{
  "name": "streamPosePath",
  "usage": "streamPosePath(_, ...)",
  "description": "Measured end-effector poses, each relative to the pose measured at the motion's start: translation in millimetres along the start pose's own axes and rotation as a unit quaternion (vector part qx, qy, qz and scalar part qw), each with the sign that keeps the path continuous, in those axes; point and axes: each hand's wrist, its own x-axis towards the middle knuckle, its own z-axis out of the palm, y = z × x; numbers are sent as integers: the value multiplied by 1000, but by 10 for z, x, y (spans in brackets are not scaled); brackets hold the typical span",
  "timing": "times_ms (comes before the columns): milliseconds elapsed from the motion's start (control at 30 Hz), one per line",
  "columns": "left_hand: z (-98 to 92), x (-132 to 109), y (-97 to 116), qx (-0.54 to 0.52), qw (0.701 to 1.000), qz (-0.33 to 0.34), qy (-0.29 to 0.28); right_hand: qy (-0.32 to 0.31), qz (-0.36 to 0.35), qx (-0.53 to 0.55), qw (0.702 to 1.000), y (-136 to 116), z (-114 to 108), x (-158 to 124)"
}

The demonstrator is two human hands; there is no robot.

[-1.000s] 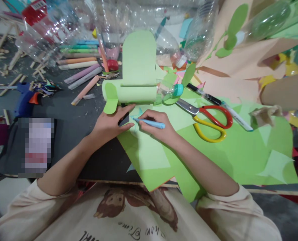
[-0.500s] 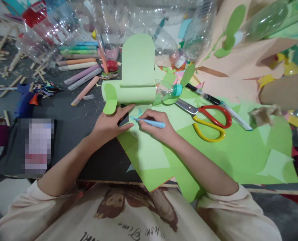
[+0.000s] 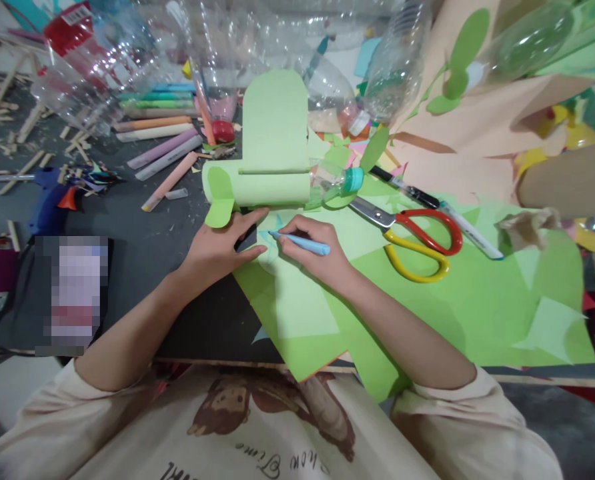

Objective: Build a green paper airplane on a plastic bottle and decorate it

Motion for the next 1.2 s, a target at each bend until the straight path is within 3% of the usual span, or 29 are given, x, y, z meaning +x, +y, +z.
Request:
streamPosePath(333,-1,-1,7,3,1000,-2,3,-28,14,2,999,-4,-13,-13)
streamPosePath(533,28,-9,-22,12,1000,18,20,-1,3,47,999,18,-5,-8)
streamPosePath(733,66,-24,-44,26,999,24,38,-17,-2,65,998,47,-3,-1)
streamPosePath(1033,87,-16,-64,12,998,34,45,-22,-40,-6,999,50,-31,2)
streamPosePath(1200,79,-16,-55,9,999,27,43,-24,-14,-9,1000,70,-22,-8)
